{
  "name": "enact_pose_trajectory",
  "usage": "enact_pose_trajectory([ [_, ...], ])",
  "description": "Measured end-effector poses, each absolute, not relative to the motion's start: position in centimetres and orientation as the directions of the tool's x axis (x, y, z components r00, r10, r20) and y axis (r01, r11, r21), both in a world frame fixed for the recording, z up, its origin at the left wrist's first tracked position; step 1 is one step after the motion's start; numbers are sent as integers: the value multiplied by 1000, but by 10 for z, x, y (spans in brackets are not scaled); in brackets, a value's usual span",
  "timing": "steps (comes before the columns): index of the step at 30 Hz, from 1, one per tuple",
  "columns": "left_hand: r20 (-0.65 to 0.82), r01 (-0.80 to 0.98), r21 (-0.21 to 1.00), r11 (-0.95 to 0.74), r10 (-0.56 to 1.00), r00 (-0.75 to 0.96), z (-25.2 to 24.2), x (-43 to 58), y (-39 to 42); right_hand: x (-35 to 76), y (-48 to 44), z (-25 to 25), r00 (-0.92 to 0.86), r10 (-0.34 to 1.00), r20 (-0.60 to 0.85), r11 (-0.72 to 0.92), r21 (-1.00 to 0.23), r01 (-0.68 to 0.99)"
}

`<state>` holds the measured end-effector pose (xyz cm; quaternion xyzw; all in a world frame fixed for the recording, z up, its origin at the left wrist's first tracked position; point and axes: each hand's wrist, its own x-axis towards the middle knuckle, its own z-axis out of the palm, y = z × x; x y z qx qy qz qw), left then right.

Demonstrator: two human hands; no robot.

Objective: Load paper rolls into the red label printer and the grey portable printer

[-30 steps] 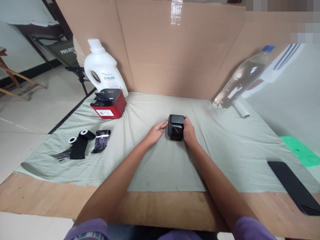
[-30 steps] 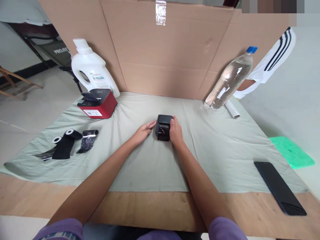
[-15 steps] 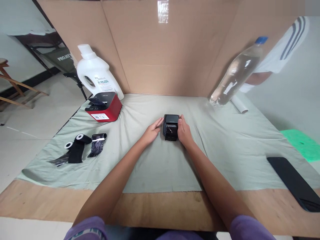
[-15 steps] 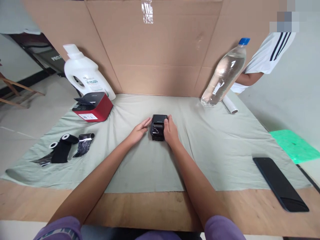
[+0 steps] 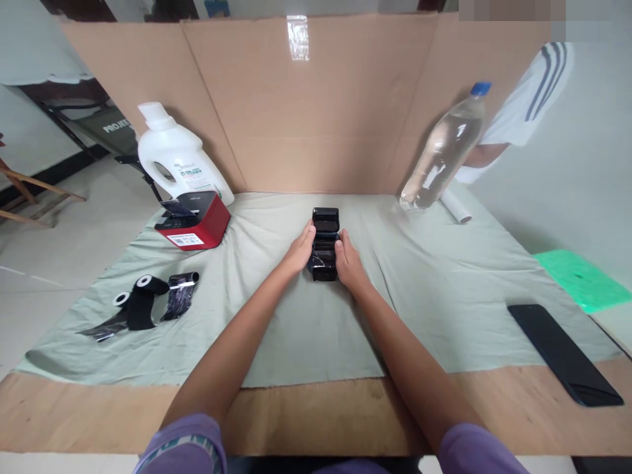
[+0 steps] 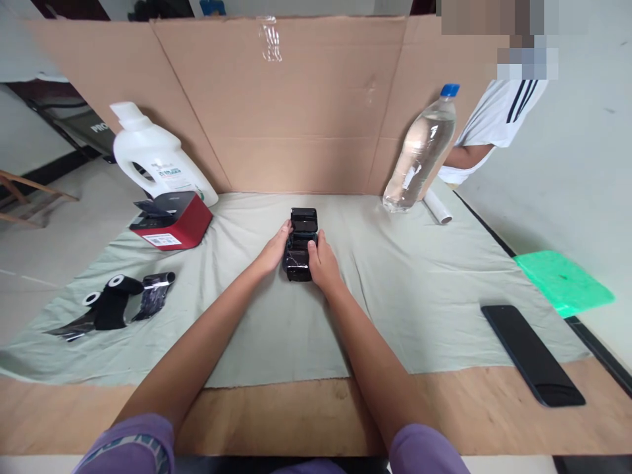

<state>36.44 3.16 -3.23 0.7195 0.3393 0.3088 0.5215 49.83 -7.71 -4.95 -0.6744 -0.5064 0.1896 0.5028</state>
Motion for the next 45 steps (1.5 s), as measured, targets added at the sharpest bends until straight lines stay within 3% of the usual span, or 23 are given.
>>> enact_pose_trajectory([
  [3, 118, 204, 943, -262, 839, 532, -26, 363, 29, 499, -76, -51, 415, 873, 256, 22, -871, 491],
  [6, 213, 288, 864, -412, 819, 533, -8, 359, 26, 500, -75, -53, 437, 864, 249, 24, -889, 458],
  [8, 256, 422, 709, -565, 764, 592, 8, 357, 26, 500, -73, -54, 455, 857, 241, 25, -902, 431],
  [10, 247, 525, 459, -717, 670, 700, 22, 359, 29, 501, -72, -54, 465, 850, 247, 36, -908, 418],
  [13, 149, 506, 110, -856, 517, 843, 36, 368, 37, 502, -71, -55, 473, 839, 268, 54, -907, 418],
  [16, 19, 449, -21, -893, 449, 893, 42, 380, 43, 503, -70, -56, 468, 838, 279, 56, -898, 436],
  [20, -91, 429, -40, -903, 431, 898, 46, 390, 49, 504, -71, -54, 454, 851, 264, 32, -889, 458],
  [24, 30, 356, 0, -934, 356, 934, 56, 382, 51, 504, -73, -52, 437, 864, 250, 17, -882, 472],
  [28, 295, 363, 271, -892, 436, 850, 65, 357, 44, 503, -74, -53, 417, 870, 265, 27, -868, 496],
  [32, 521, 230, 519, -823, 519, 678, 65, 317, 29, 504, -73, -53, 471, 845, 252, 17, -893, 449],
  [34, 543, 232, 600, -766, 602, 586, 64, 286, 20, 504, -73, -53, 498, 833, 239, 7, -906, 423],
  [37, 470, 387, 673, -630, 769, 433, 68, 229, 5, 504, -73, -51, 518, 823, 232, 0, -912, 409],
  [39, 370, 604, 623, -497, 868, 332, 77, 191, -6, 503, -74, -50, 522, 819, 238, 0, -910, 416],
  [42, 226, 922, 322, -214, 963, 145, 90, 148, -20, 502, -74, -48, 532, 812, 240, -11, -905, 426],
  [45, 150, 996, 92, -1, 989, -13, 92, 126, -23, 501, -73, -47, 537, 806, 248, -12, -901, 433],
])
